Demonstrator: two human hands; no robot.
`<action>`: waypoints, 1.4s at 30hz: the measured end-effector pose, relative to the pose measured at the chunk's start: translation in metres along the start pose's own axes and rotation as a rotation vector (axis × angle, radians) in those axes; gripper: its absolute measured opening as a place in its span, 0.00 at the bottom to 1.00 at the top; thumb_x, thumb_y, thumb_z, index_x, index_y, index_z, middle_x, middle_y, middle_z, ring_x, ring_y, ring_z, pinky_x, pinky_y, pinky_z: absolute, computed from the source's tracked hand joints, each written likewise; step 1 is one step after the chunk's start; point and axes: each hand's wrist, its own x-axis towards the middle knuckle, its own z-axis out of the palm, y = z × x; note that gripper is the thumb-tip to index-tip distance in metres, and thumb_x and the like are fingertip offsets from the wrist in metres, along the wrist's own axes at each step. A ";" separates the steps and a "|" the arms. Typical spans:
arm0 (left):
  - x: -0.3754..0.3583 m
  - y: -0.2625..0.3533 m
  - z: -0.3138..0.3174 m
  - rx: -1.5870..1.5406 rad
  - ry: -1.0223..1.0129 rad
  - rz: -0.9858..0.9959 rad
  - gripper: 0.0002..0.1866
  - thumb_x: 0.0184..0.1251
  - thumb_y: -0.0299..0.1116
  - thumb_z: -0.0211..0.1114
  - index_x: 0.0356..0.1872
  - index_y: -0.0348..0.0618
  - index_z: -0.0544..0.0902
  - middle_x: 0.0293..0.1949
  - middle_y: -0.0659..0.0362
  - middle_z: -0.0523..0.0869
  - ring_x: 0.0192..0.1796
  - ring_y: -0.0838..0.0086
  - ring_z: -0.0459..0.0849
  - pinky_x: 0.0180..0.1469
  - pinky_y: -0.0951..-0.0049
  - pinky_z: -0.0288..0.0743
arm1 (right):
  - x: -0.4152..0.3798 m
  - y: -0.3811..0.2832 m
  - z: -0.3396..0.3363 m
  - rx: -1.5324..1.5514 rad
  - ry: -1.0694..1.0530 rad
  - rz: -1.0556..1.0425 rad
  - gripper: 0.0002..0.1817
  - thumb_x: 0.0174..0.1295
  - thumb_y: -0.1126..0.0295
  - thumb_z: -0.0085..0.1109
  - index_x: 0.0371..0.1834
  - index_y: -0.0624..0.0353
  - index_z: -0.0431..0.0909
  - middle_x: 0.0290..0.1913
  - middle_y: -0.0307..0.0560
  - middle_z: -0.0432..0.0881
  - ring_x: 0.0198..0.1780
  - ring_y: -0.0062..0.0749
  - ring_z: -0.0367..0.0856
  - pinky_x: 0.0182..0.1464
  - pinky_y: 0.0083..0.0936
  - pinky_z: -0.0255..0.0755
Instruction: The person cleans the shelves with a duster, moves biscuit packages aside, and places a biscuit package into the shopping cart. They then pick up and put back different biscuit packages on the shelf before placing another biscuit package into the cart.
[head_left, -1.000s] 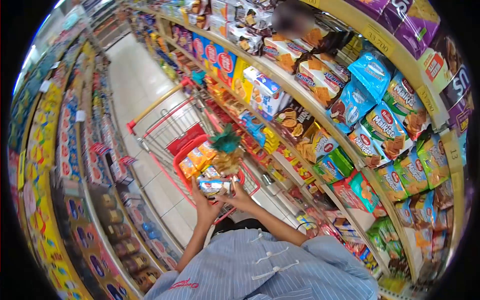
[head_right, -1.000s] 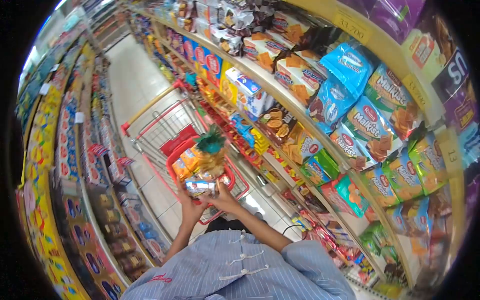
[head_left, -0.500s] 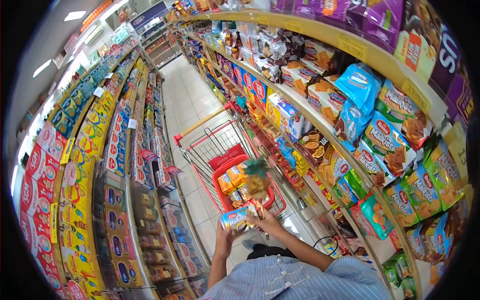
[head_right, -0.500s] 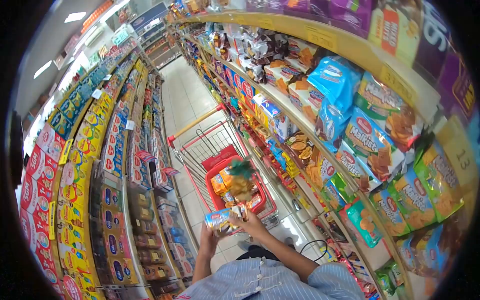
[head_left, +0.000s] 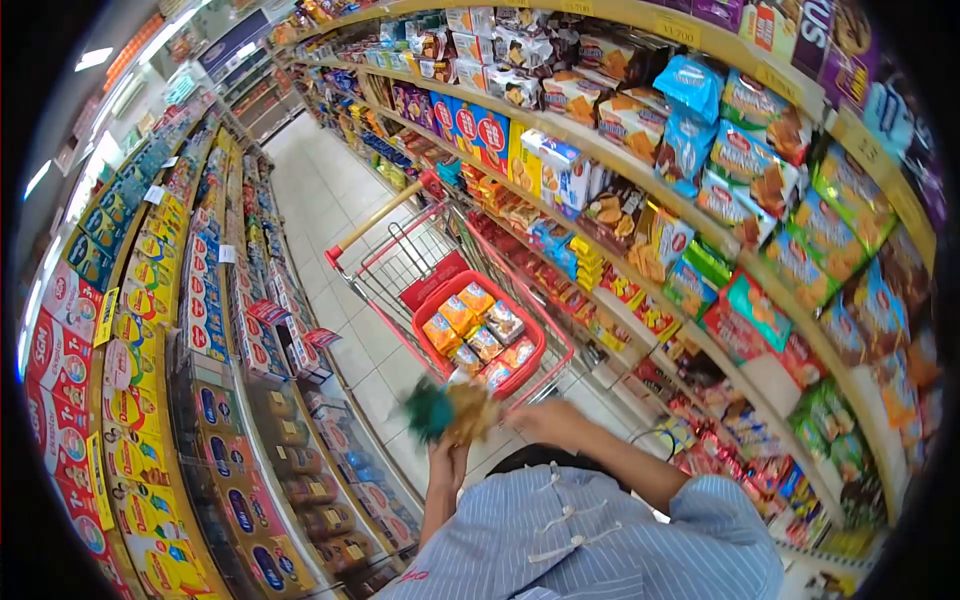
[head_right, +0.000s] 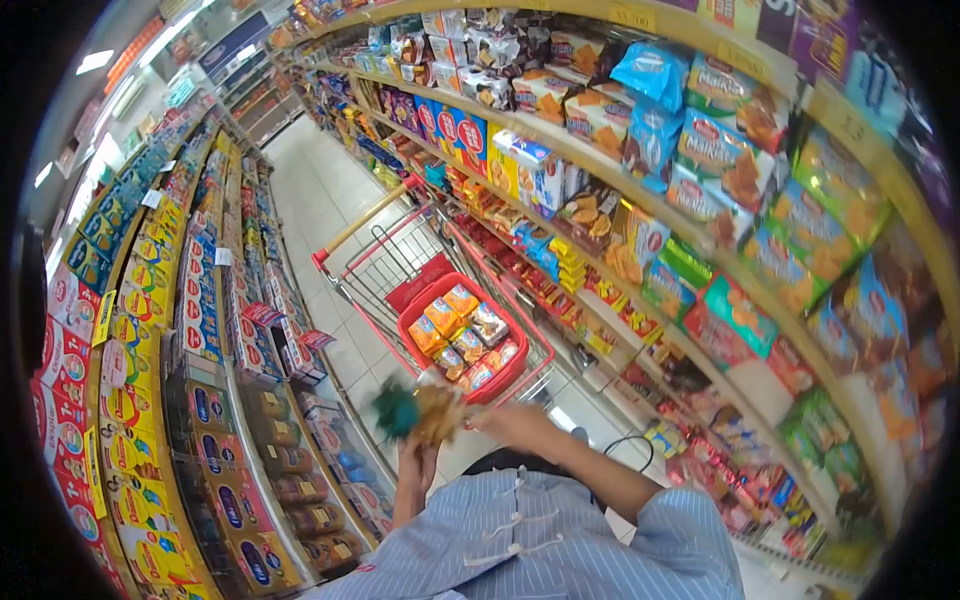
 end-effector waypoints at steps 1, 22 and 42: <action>0.008 0.016 0.002 0.112 -0.186 0.012 0.27 0.59 0.18 0.61 0.61 0.41 0.67 0.52 0.53 0.79 0.53 0.66 0.80 0.65 0.59 0.72 | 0.001 -0.002 -0.011 0.070 0.150 0.056 0.16 0.71 0.53 0.46 0.44 0.48 0.82 0.38 0.52 0.85 0.41 0.49 0.85 0.40 0.43 0.78; -0.056 0.114 -0.102 0.210 -0.173 -0.007 0.32 0.53 0.20 0.67 0.62 0.41 0.68 0.53 0.57 0.78 0.52 0.69 0.79 0.55 0.70 0.73 | -0.004 -0.100 0.144 0.088 0.413 0.071 0.12 0.69 0.65 0.55 0.42 0.60 0.84 0.37 0.51 0.86 0.40 0.35 0.87 0.43 0.28 0.78; -0.111 0.132 -0.216 1.120 0.053 0.445 0.41 0.41 0.23 0.71 0.63 0.36 0.67 0.57 0.44 0.71 0.62 0.49 0.73 0.65 0.63 0.67 | 0.049 -0.175 0.183 0.004 -0.040 -0.138 0.21 0.70 0.52 0.51 0.42 0.60 0.82 0.30 0.61 0.82 0.34 0.56 0.83 0.38 0.44 0.74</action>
